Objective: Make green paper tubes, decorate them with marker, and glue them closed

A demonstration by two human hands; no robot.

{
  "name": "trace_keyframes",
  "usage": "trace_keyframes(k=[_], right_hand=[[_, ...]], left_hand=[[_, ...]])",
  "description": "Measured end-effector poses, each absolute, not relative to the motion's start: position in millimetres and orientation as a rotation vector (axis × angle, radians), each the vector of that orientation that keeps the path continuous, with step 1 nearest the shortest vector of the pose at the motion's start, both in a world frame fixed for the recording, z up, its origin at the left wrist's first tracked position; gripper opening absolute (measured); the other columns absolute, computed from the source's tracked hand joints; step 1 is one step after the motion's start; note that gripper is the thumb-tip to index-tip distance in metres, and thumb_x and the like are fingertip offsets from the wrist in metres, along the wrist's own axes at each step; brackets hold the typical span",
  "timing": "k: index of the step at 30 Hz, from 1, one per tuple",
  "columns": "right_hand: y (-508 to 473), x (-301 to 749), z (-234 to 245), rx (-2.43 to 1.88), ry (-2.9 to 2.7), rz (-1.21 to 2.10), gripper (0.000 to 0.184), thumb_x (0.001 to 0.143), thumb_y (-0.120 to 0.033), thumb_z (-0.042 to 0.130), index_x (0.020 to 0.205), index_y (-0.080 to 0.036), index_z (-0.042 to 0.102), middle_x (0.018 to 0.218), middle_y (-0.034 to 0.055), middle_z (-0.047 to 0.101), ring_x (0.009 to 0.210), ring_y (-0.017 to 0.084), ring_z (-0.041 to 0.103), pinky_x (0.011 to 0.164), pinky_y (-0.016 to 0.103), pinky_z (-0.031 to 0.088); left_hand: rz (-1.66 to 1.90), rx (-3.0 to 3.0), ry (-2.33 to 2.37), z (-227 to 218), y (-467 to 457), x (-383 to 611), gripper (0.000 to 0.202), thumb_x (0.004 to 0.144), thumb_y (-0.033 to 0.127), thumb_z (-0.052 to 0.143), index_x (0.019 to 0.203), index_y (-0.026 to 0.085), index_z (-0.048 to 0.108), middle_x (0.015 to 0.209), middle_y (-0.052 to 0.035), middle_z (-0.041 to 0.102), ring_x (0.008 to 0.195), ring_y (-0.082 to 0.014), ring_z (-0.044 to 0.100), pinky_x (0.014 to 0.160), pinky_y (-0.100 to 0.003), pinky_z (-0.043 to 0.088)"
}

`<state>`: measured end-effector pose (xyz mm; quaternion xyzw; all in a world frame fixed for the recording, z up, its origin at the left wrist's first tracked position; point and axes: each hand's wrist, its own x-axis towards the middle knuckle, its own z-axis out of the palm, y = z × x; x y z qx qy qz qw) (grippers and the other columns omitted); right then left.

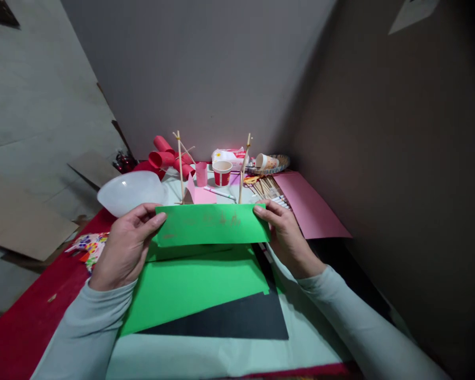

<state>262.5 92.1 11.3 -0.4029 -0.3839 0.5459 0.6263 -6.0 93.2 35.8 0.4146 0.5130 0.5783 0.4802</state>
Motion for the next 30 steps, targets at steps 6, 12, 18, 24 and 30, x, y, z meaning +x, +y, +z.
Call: trace_keyframes(k=[6,12,18,24,30], right_hand=[[81,257,24,-0.870,-0.993,1.120,0.026,0.072,-0.037,0.084,0.083,-0.022,0.066,0.075,-0.0045,0.059,0.063,0.011,0.051,0.057,0.022,0.040],[72,251,35,-0.842,-1.132,0.797,0.011,0.084,-0.030,0.075,0.084,-0.022,0.067,0.076,-0.0018,0.060,0.068,0.014,0.053,0.062,0.027,0.043],[38,217,32,-0.230,-2.097,-0.589,0.017,0.091,-0.009,0.059,0.093,-0.015,0.075,0.080,0.0041,0.070,0.077,0.018,0.061,0.076,0.040,0.047],[34,198,18,-0.136,-2.261,-0.618,0.022,0.096,-0.009,0.056,0.086,-0.015,0.074,0.076,0.0006,0.070,0.068,0.014,0.056,0.085,0.041,0.048],[38,203,20,-0.290,-2.199,-0.119,0.013,0.102,-0.014,0.055,0.104,-0.014,0.069,0.082,0.0037,0.071,0.075,0.016,0.060,0.083,0.039,0.050]], left_hand=[[1.598,1.117,1.328,26,105,-13,0.041,0.049,0.039,0.092,0.081,0.020,0.074,0.080,0.0022,0.068,0.076,-0.0133,0.057,0.068,-0.024,0.046],[1.681,1.137,1.331,17,114,-13,0.036,0.054,0.035,0.088,0.085,0.021,0.075,0.081,0.0008,0.068,0.079,-0.0153,0.057,0.070,-0.025,0.046],[1.426,1.004,1.169,18,101,4,0.053,0.063,0.063,0.079,0.090,0.019,0.066,0.075,-0.0009,0.064,0.072,-0.0191,0.062,0.062,-0.031,0.052],[1.258,0.983,1.060,18,93,16,0.053,0.056,0.046,0.090,0.094,0.020,0.063,0.074,0.0033,0.065,0.066,-0.0133,0.059,0.060,-0.024,0.045],[1.264,1.065,1.048,15,93,22,0.047,0.050,0.034,0.093,0.083,0.016,0.065,0.079,0.0009,0.068,0.075,-0.0151,0.061,0.071,-0.027,0.048]])
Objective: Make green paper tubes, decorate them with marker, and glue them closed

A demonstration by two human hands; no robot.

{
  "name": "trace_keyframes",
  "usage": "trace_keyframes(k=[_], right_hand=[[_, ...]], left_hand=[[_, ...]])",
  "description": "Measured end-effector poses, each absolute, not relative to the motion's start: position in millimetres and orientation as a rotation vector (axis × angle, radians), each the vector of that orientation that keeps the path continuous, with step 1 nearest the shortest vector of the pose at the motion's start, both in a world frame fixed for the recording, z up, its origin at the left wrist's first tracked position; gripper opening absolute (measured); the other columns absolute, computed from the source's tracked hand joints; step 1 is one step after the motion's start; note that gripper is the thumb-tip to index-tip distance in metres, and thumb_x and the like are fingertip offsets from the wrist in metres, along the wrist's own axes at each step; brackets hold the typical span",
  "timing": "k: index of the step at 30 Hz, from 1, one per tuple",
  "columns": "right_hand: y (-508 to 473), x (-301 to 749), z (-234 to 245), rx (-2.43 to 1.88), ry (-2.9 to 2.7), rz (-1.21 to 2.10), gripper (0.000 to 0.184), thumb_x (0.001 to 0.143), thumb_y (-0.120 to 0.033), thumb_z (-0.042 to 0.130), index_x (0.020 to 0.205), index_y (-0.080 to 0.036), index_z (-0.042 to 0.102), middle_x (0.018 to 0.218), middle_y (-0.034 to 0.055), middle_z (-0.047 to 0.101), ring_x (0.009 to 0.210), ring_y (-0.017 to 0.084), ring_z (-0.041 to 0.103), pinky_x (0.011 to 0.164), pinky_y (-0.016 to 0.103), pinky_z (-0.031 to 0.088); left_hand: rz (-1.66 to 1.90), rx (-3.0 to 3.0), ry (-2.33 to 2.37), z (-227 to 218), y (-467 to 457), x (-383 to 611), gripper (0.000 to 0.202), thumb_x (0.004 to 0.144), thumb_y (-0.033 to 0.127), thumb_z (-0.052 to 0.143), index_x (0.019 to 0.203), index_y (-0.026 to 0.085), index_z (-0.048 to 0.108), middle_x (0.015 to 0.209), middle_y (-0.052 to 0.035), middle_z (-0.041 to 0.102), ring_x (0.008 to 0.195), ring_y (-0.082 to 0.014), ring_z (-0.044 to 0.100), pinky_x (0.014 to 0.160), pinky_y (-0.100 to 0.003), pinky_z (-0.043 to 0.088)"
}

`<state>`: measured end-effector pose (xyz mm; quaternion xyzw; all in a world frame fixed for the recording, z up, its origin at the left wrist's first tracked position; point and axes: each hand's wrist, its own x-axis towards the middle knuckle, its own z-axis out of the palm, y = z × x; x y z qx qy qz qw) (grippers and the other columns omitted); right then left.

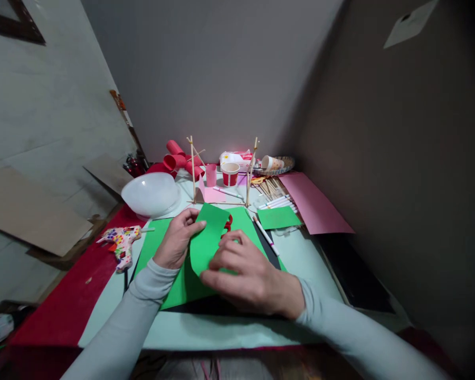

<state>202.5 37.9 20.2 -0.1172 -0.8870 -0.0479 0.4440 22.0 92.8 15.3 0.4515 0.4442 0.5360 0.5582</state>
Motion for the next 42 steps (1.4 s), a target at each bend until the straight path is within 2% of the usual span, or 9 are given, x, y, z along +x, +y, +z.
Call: trace_keyframes(k=[2,5,9,18,26,30,34,38,42], right_hand=[[43,205,21,-0.480,-2.010,0.427,0.017,0.100,-0.026,0.067,0.113,-0.016,0.064,0.088,0.0038,0.070,0.078,0.016,0.063,0.074,0.032,0.052],[53,210,24,-0.708,-1.539,1.155,0.039,0.083,-0.037,0.085,0.107,-0.021,0.059,0.079,-0.0040,0.064,0.069,0.012,0.059,0.062,0.024,0.046],[62,215,25,-0.777,-1.210,1.485,0.048,0.071,-0.039,0.092,0.095,-0.023,0.054,0.068,-0.0095,0.061,0.057,0.008,0.049,0.056,0.021,0.036],[67,219,22,-0.802,-1.205,1.403,0.040,0.073,-0.041,0.089,0.088,-0.019,0.060,0.064,-0.0092,0.053,0.059,0.008,0.040,0.057,0.022,0.029],[61,231,28,-0.746,-1.376,1.209,0.018,0.088,-0.032,0.080,0.094,-0.020,0.068,0.076,-0.0045,0.062,0.069,0.009,0.053,0.062,0.021,0.041],[58,236,38,-0.717,-1.437,1.128,0.009,0.088,-0.024,0.079,0.091,-0.019,0.073,0.084,-0.0024,0.068,0.075,0.010,0.060,0.070,0.022,0.049],[56,242,47,-0.713,-1.514,1.062,0.007,0.086,-0.024,0.082,0.086,-0.019,0.077,0.083,-0.0007,0.073,0.077,0.012,0.065,0.074,0.025,0.054],[54,247,53,-0.731,-1.584,1.012,0.017,0.083,-0.034,0.086,0.086,-0.019,0.077,0.083,0.0011,0.075,0.077,0.015,0.069,0.073,0.029,0.058],[52,247,52,-0.710,-1.699,0.965,0.018,0.084,-0.032,0.086,0.089,-0.018,0.076,0.087,0.0019,0.076,0.081,0.016,0.071,0.077,0.030,0.058]], left_hand=[[1.309,1.101,1.043,15,90,25,0.044,0.054,0.035,0.092,0.084,0.017,0.065,0.080,0.0021,0.067,0.078,-0.0140,0.060,0.074,-0.025,0.047],[1.348,1.145,1.032,15,86,28,0.039,0.063,0.037,0.088,0.090,0.019,0.065,0.084,0.0026,0.068,0.079,-0.0135,0.060,0.075,-0.025,0.048],[1.349,1.218,1.040,12,82,32,0.035,0.070,0.037,0.086,0.093,0.021,0.064,0.085,0.0026,0.066,0.077,-0.0136,0.059,0.075,-0.027,0.048],[1.391,1.390,1.138,14,77,36,0.030,0.074,0.037,0.082,0.091,0.021,0.063,0.092,-0.0010,0.066,0.089,-0.0183,0.062,0.078,-0.027,0.049],[1.547,1.676,1.259,19,75,33,0.006,0.081,0.022,0.074,0.085,0.023,0.070,0.088,-0.0005,0.069,0.085,-0.0182,0.064,0.078,-0.030,0.049],[1.750,2.013,1.218,19,70,26,0.019,0.081,0.010,0.072,0.083,0.028,0.077,0.096,-0.0016,0.069,0.098,-0.0201,0.063,0.090,-0.034,0.048],[1.898,2.619,1.045,14,66,18,0.037,0.082,-0.001,0.069,0.100,0.031,0.078,0.106,-0.0047,0.071,0.100,-0.0217,0.064,0.089,-0.038,0.051],[1.905,2.757,0.866,13,63,11,0.039,0.086,0.005,0.065,0.111,0.033,0.077,0.110,-0.0075,0.072,0.103,-0.0253,0.064,0.087,-0.042,0.054],[1.893,2.809,0.820,18,60,11,0.033,0.085,0.010,0.071,0.107,0.034,0.078,0.110,-0.0044,0.072,0.104,-0.0246,0.065,0.089,-0.040,0.055]])
